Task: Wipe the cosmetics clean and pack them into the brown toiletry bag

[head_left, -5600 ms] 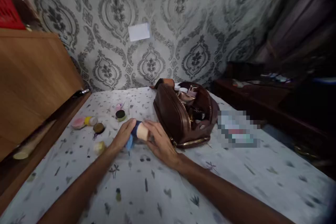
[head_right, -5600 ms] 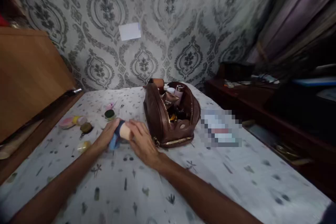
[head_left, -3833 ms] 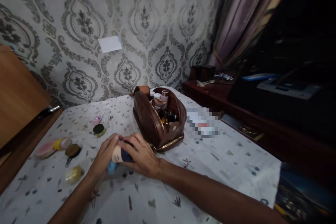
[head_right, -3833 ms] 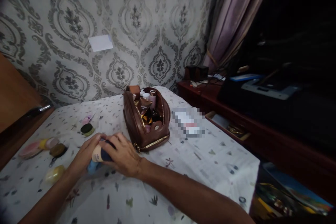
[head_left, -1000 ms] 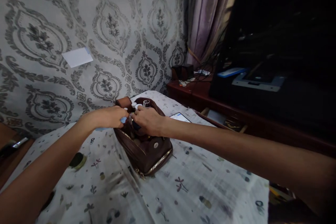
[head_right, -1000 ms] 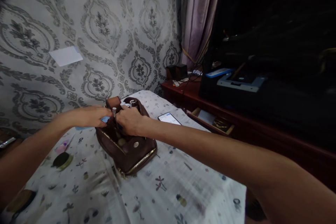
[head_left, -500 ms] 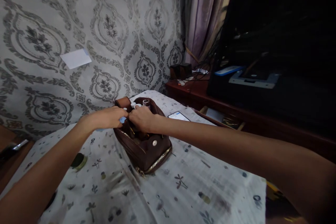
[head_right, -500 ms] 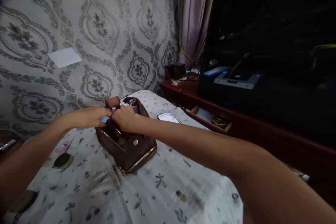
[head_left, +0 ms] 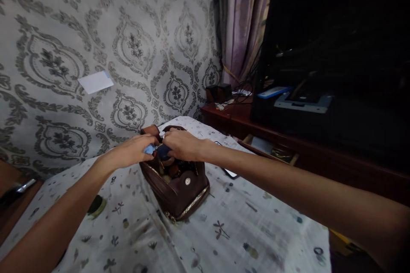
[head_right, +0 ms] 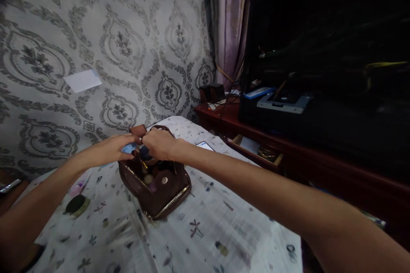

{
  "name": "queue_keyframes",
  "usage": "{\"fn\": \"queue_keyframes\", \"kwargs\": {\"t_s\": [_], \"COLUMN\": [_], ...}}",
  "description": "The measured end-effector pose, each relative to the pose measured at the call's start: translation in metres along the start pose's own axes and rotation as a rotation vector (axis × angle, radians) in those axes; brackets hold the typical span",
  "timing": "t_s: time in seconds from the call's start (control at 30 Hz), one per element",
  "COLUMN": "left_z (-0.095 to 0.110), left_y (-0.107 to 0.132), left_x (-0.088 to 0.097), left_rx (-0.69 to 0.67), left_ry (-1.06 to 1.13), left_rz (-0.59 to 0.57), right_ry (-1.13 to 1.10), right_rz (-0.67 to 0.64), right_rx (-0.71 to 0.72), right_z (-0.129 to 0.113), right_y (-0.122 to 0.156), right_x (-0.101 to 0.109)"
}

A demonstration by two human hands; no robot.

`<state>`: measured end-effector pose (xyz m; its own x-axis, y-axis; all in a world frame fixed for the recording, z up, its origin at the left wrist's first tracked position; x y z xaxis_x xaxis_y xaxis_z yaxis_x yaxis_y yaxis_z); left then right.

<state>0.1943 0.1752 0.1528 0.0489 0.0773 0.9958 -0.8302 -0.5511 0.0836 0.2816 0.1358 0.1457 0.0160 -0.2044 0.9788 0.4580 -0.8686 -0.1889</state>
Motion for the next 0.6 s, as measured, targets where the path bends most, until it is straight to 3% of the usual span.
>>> {"fn": "queue_keyframes", "kwargs": {"t_s": [0.3,0.5,0.6], "left_z": [0.026,0.024,0.02], "left_y": [0.006,0.002,0.001], "left_x": [0.01,0.009,0.006], "left_rx": [-0.004,-0.039,-0.063], "left_ry": [-0.114,-0.055,-0.029], "left_rz": [-0.003,0.021,0.023], "right_ry": [0.025,0.03,0.005], "right_rz": [0.026,-0.162,-0.188], "right_rx": [0.014,-0.006,-0.006], "right_z": [-0.001,-0.008,-0.009], "right_y": [-0.008,-0.024,-0.028], "right_x": [-0.01,-0.021,-0.023]}}
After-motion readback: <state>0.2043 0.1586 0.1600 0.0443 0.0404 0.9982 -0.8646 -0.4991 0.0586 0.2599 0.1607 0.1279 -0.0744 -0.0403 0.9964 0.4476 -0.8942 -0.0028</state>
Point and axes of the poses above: each hand's wrist, its own y-axis away from the middle knuckle, its own x-axis out of the back of the hand, z = x × y, the point moved 8 cm from there along -y, towards the middle knuckle, and after that the axes turned 4 degrees about -x, right-handed, at the moved point
